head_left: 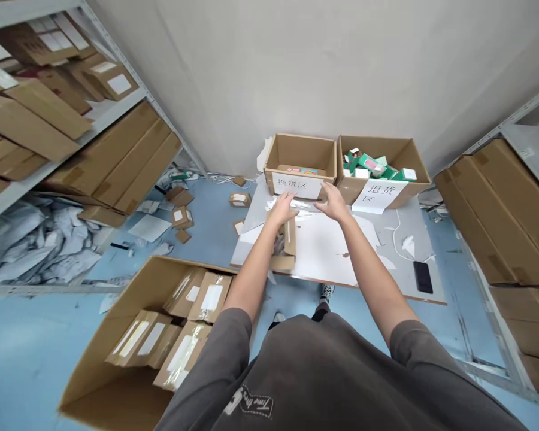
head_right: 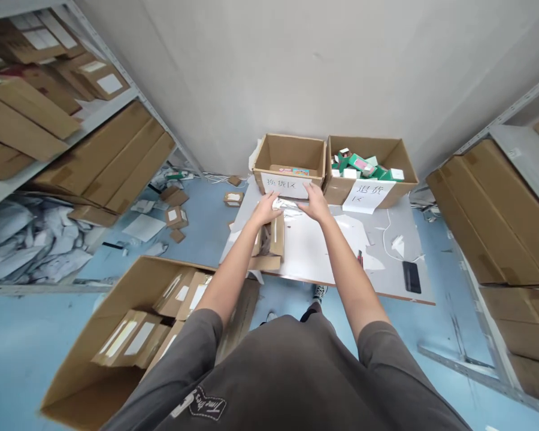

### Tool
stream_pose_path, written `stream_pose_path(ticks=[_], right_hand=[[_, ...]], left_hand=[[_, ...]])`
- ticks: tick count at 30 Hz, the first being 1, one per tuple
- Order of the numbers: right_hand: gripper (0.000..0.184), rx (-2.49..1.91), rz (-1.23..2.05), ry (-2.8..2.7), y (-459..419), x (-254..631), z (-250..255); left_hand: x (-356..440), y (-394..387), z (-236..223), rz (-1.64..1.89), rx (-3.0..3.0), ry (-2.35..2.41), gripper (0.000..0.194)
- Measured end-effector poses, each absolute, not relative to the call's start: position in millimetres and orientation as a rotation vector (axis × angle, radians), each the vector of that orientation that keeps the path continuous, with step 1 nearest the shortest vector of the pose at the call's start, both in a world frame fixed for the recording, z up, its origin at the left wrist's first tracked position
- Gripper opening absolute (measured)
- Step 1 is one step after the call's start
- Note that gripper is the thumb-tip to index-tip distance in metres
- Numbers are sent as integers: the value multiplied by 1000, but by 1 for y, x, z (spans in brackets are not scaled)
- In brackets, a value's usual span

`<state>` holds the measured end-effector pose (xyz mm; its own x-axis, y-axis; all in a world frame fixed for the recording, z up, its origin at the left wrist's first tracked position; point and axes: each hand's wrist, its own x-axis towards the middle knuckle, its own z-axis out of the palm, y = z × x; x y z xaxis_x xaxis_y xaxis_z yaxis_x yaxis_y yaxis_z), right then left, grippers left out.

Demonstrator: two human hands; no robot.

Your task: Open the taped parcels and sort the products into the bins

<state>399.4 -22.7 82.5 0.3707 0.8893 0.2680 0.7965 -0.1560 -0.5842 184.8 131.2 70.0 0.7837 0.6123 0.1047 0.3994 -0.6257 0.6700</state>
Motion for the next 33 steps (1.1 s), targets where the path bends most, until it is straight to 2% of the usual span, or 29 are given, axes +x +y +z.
stream_pose_path(ticks=[4, 9, 13, 17, 20, 23, 26, 29, 33], right_hand=[[90, -1966, 346, -1508, -15, 296, 51], [86, -2058, 571, -1629, -32, 221, -3], [81, -2236, 809, -1636, -60, 197, -42], [79, -2334, 704, -1535, -87, 195, -60], [84, -2413, 589, -1437, -102, 200, -65], [98, -2439, 476, -1386, -111, 203, -69], [109, -2567, 484, -1336, -115, 201, -70], [112, -2688, 614, -1249, -117, 198, -74], [112, -2724, 657, -1160, -121, 193, -85]], left_hand=[[98, 109, 43, 252, 2315, 804, 73], [39, 78, 5, -135, 2259, 882, 88], [25, 55, -21, -240, 2265, 883, 87], [14, 43, -28, -30, 2381, 970, 83], [-1, 39, -27, 118, 2445, 1067, 77], [-17, 35, -32, 128, 2443, 1123, 92], [-23, 32, -45, -51, 2489, 1148, 102], [-18, 30, -58, -250, 2524, 1065, 91], [2, 29, -66, -311, 2475, 1080, 71]])
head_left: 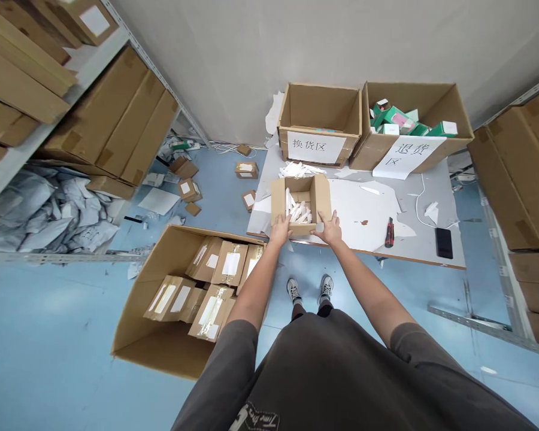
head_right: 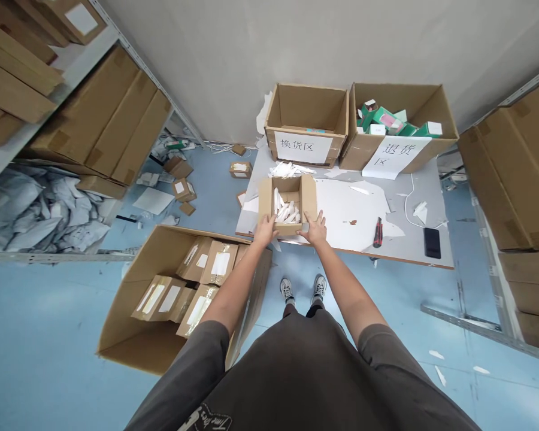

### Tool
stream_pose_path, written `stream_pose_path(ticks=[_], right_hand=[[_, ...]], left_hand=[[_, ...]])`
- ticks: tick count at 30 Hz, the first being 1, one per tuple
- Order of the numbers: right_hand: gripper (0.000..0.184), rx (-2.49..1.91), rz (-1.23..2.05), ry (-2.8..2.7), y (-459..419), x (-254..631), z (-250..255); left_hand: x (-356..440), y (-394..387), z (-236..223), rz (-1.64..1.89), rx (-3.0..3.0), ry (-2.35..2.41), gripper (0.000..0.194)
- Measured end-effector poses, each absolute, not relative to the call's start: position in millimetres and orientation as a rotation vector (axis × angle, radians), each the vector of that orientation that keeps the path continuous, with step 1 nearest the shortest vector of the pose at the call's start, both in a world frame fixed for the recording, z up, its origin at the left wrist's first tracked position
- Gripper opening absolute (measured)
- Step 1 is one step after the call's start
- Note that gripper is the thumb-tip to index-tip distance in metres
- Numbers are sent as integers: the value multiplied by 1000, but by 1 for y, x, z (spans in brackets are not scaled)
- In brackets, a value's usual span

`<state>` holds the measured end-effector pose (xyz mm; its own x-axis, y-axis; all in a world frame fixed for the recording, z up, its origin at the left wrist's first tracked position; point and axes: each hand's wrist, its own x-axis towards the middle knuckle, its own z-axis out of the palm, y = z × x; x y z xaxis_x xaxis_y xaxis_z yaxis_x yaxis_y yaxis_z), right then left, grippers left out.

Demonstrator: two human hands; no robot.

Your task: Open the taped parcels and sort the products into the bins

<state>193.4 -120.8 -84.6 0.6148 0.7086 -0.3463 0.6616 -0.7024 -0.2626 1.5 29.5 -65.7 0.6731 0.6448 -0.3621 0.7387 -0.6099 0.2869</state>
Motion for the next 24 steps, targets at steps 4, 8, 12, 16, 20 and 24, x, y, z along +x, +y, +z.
stream_pose_path(ticks=[4, 8, 12, 16, 20, 24], right_hand=[[98, -2755, 404, -1129, -119, 187, -94], [92, -2742, 264, -1078, -114, 185, -93], [90, -2641, 231, -1135, -118, 188, -82], [89, -2598, 163, -1146, -130, 194, -67], [91, -2649, 296, -1071, -143, 200, -56], [88, -2691, 465, -981, -155, 204, -57]], left_hand=[[16, 28, -66, -385, 2406, 1145, 33], [18, 24, -65, -341, 2444, 1139, 30], [13, 20, -61, -262, 2474, 1079, 28], [19, 17, -52, -146, 2482, 1027, 27], [34, 10, -45, -116, 2497, 957, 25], [45, -3, -48, -190, 2529, 925, 24]])
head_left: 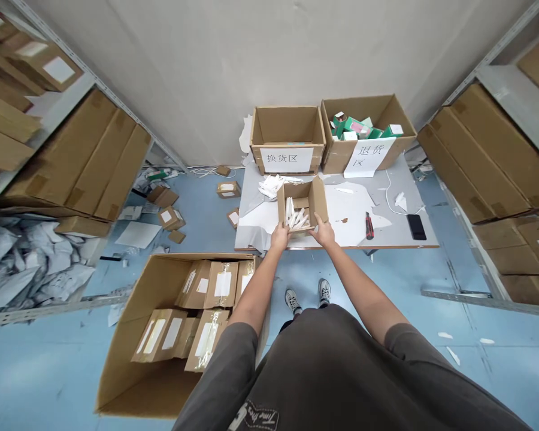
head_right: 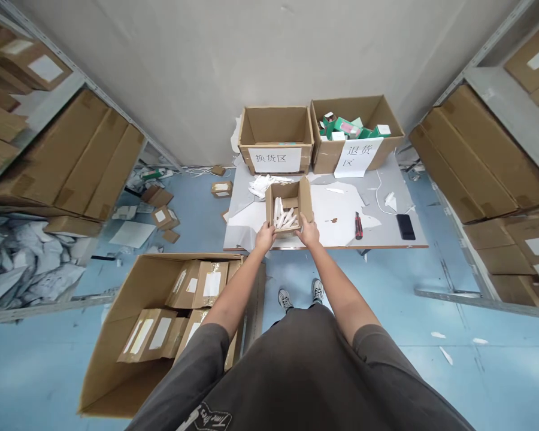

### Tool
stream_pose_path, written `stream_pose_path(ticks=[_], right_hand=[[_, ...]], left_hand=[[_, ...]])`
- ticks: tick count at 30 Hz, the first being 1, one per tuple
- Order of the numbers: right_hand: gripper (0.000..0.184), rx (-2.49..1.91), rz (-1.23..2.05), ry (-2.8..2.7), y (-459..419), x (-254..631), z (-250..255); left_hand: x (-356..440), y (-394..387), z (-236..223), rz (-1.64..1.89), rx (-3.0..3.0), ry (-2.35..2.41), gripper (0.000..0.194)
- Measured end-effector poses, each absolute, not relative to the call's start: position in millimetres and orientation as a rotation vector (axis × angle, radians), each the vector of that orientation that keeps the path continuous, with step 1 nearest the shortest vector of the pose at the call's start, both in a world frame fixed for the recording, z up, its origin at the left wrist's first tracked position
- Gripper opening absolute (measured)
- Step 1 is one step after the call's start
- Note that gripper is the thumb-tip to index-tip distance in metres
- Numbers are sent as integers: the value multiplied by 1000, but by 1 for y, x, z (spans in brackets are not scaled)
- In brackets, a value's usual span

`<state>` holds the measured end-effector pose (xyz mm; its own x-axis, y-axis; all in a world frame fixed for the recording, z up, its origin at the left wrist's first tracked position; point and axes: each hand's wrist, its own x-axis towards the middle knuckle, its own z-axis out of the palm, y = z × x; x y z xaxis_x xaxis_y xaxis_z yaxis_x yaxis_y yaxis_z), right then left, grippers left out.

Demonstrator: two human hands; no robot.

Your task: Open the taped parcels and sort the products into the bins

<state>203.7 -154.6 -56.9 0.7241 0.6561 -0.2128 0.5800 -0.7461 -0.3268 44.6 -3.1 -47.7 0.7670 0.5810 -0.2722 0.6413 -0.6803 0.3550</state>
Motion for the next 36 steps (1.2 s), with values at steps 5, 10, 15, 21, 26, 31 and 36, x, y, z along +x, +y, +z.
stream_pose_path(ticks=[5, 10, 15, 21, 26, 31, 36], right_hand=[[92, -2692, 481, -950, -167, 201, -60], [90, -2707, 464, -932, -177, 195, -53], [93, -2745, 404, -874, -191, 195, -37], [95, -2732, 319, -767, -223, 214, -13], [103, -2698, 208, -645, -279, 246, 5], [104, -2672, 90, -465, -377, 289, 24], [100, -2692, -17, -268, -506, 334, 35]], left_hand=[[42, -17, -56, -176, 2547, 913, 24], [39, -22, -52, -128, 2548, 893, 26], [48, -30, -34, -100, 2572, 838, 26], [75, -53, -7, -55, 2625, 729, 27], [119, -98, 16, 15, 2649, 588, 26], [189, -180, 32, 52, 2697, 396, 22], [267, -294, 41, 57, 2724, 156, 20]])
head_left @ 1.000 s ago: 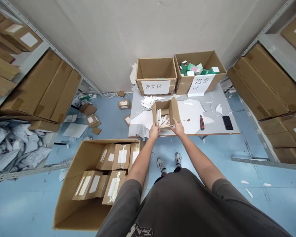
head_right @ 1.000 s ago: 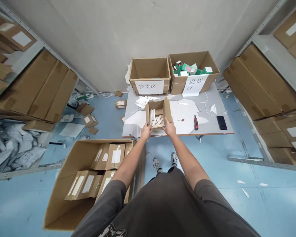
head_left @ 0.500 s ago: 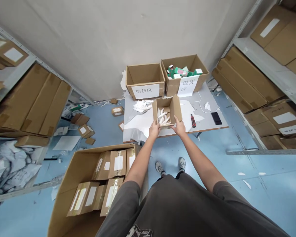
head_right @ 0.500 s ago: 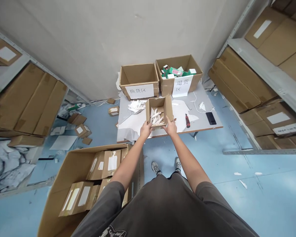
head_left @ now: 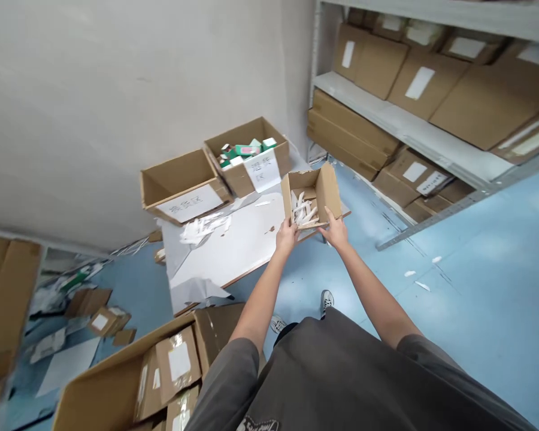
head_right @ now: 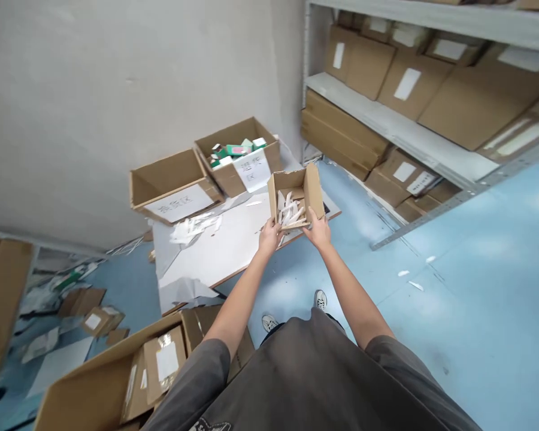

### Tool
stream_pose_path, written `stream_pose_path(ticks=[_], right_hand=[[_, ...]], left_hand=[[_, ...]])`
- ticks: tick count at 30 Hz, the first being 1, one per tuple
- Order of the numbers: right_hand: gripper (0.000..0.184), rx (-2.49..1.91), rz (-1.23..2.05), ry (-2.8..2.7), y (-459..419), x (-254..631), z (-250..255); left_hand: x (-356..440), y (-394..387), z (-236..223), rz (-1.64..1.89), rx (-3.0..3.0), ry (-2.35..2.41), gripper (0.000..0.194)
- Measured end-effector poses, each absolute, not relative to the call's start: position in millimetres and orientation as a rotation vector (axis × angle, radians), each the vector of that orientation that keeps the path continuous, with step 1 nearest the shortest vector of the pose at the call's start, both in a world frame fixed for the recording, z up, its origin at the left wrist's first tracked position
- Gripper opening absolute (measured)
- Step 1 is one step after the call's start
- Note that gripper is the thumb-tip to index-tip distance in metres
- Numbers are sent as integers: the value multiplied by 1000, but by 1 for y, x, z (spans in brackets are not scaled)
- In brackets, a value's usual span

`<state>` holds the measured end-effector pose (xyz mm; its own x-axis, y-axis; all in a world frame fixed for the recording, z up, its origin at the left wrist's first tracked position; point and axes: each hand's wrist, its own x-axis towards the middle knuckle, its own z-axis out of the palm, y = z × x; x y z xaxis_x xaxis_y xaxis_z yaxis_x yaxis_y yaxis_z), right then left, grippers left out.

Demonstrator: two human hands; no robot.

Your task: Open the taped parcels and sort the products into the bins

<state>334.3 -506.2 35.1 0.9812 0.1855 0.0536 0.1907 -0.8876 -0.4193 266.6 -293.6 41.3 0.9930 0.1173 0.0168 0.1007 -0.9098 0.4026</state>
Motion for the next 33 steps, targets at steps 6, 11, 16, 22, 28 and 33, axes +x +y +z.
stream_pose_path(ticks=[6, 11, 16, 22, 28, 33], right_hand=[[95, -2743, -71, 62, -668, 361, 31], [95, -2784, -104, 224, -779, 367, 19], [94, -2753, -70, 335, -847, 375, -2], [104, -2721, 84, 389, -886, 374, -35], [106, -2715, 1, 250, -880, 389, -48], [103, -2718, -18, 60, -831, 425, -32]], left_hand=[[346, -444, 41, -55, 2713, -140, 20], [387, -554, 32, -159, 2699, -325, 21], [414, -630, 14, -275, 2715, -420, 25], [422, -664, -11, -345, 2759, -481, 62], [418, -637, -11, -321, 2768, -417, 61], [421, -580, 8, -182, 2765, -254, 61]])
